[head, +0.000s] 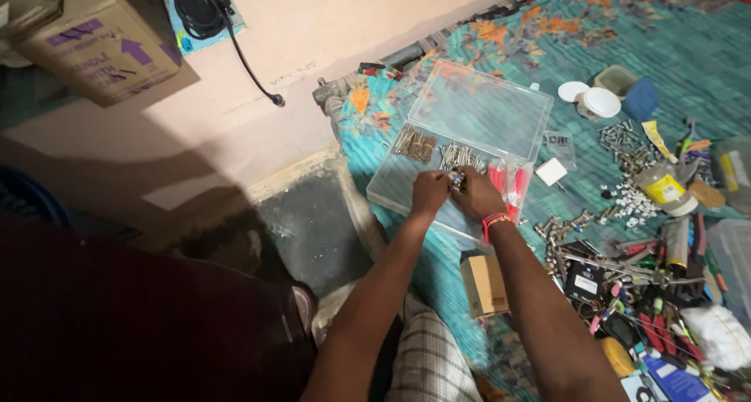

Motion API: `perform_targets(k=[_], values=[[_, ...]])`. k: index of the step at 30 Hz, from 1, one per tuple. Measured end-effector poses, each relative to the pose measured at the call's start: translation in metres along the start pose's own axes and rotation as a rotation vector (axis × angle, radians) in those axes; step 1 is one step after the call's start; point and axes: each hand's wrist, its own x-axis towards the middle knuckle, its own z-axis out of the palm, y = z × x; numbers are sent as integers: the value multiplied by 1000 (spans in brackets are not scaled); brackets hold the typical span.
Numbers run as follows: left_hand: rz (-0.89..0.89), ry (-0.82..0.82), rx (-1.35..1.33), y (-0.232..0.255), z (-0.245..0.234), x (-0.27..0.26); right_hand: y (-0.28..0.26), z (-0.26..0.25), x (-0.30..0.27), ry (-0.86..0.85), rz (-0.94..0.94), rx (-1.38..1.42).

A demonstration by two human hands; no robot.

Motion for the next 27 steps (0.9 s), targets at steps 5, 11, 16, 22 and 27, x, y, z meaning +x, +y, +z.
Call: perform_targets(k=[5, 11, 16, 22, 27], values=[[0, 62, 82, -33, 25, 15, 1, -4, 8, -91, -2, -151], [-55, 4, 101, -35, 30, 13, 2, -6, 8, -39, -81, -220], [74, 34, 314, -28, 36, 13, 13, 0, 9, -4, -165, -374], [-85, 92, 325, -20, 51, 9, 15, -4, -10, 94, -138, -315], [245, 40, 842, -50, 68, 21, 36, -21, -13, 167, -309, -59]])
